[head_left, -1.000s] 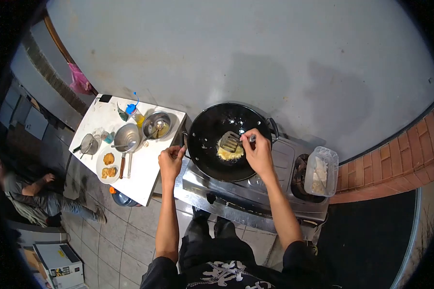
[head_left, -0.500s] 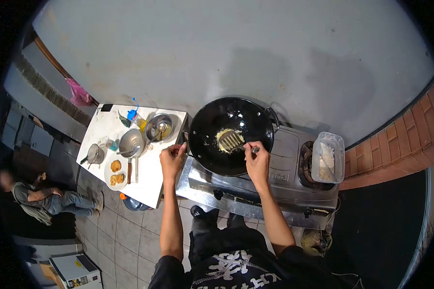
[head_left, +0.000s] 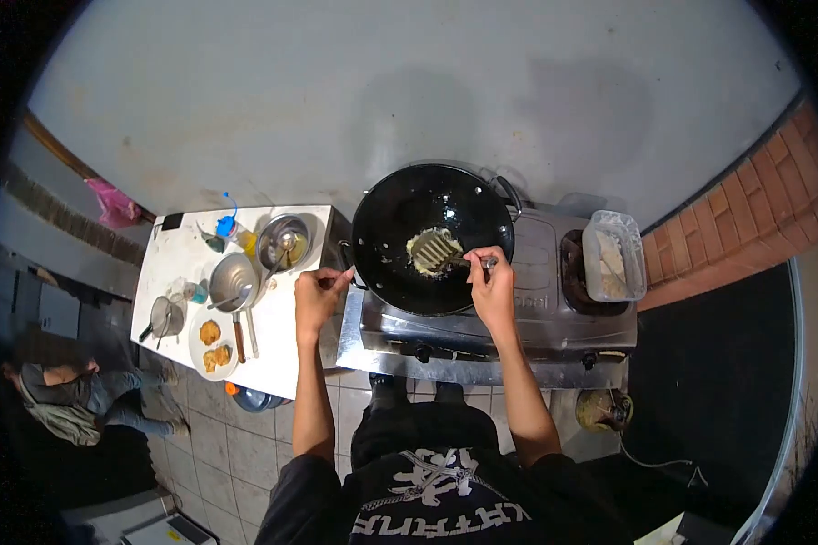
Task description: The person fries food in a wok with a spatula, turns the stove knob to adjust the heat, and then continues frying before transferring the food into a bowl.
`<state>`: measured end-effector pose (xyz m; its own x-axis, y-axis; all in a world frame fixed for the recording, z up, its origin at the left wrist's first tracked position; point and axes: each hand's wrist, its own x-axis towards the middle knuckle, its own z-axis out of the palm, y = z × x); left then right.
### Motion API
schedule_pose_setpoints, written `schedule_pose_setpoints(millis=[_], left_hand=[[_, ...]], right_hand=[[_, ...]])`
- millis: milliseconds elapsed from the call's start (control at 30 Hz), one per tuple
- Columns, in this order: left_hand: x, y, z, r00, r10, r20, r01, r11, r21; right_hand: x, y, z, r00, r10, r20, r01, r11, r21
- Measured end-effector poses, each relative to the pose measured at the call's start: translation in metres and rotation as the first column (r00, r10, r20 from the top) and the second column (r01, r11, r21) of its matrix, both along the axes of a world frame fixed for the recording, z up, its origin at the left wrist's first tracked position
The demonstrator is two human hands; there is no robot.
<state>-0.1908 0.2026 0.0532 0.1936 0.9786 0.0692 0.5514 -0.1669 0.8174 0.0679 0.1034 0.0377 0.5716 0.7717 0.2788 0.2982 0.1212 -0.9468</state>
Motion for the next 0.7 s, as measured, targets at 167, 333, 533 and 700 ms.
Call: schedule_pose_setpoints(millis=[167, 333, 533, 700], left_hand=[[-0.005, 0.014, 0.008, 0.988, -0.147, -0.042, 0.148, 0.989, 0.015], [-0.008, 0.020, 0.014, 0.962, -0.220, -0.160, 0.217, 0.976, -0.036], [-0.005, 0.026, 0.015, 0.950, -0.257, -0.176, 0.245, 0.966, -0.088], [-0.006, 0.031, 0.006, 0.948, -0.269, -0.168, 0.276, 0.961, 0.018]], right_hand=[[-0.011, 0.000, 0.004, 0.999, -0.041, 0.029, 0.041, 0.999, -0.022], [-0.020, 0.002, 0.025, 0.983, -0.033, 0.179, 0.032, 0.999, 0.008], [-0.028, 0.000, 0.053, 0.986, -0.103, 0.129, 0.103, 0.995, 0.005], [-0.056, -0.007, 0.024, 0.920, -0.390, -0.036, 0.390, 0.921, 0.004]])
